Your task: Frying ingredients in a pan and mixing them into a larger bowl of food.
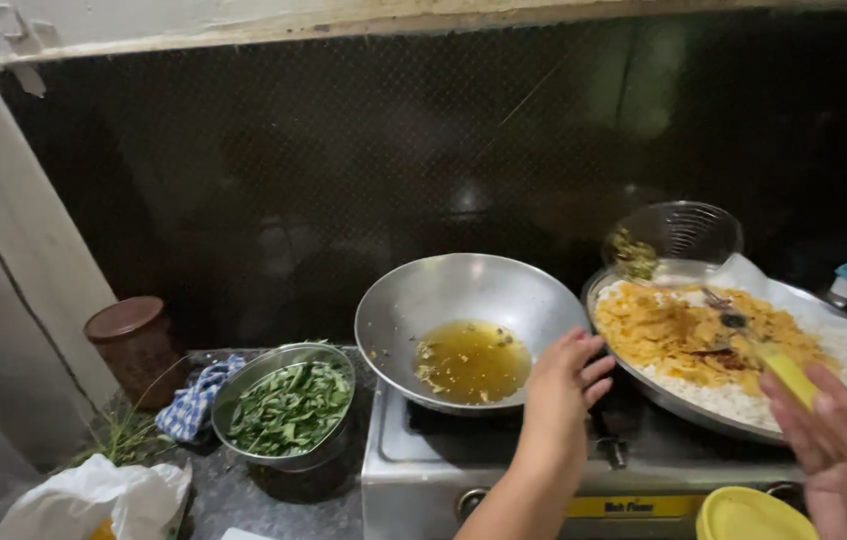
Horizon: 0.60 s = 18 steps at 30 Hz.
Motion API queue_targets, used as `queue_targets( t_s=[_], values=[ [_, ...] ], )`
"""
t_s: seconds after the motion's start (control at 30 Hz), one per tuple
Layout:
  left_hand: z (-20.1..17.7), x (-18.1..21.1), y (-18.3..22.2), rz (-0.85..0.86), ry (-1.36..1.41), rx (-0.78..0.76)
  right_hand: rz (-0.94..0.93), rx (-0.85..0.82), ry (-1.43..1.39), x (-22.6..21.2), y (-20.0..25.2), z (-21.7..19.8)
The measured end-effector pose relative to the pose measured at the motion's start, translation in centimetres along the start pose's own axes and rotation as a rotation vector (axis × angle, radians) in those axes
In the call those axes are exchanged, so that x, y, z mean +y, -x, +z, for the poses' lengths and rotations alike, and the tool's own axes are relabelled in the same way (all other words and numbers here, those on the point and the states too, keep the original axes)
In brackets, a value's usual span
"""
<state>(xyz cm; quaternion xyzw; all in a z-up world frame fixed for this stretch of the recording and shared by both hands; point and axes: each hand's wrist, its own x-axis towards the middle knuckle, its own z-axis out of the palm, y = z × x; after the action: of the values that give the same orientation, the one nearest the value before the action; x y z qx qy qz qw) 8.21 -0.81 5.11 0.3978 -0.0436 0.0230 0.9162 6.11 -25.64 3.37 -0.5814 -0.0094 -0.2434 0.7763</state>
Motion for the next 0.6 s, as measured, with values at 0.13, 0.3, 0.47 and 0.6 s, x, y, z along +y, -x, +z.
queue_targets(
  t_s=[0.13, 0.3, 0.47, 0.6],
  values=[
    [2.1, -4.4, -3.3, -0.124, -0.045, -0.036, -0.156, 0.007, 0.089, 3.2, -3.6, -6.4],
    [5.6, -6.3, -3.5, -0.244, -0.083, -0.044, -0.168, 0.13, 0.407, 3.3, -5.0, -10.3],
    [5.8, -8.2, -4.2, -0.222, -0.074, -0.066, -0.25, 0.128, 0.396, 3.7, -5.9, -11.9],
    [5.8, -7.9, -4.6, -0.198, -0.083, -0.027, -0.276, 0.171, 0.528, 3.8, -6.5, -12.0]
  ],
)
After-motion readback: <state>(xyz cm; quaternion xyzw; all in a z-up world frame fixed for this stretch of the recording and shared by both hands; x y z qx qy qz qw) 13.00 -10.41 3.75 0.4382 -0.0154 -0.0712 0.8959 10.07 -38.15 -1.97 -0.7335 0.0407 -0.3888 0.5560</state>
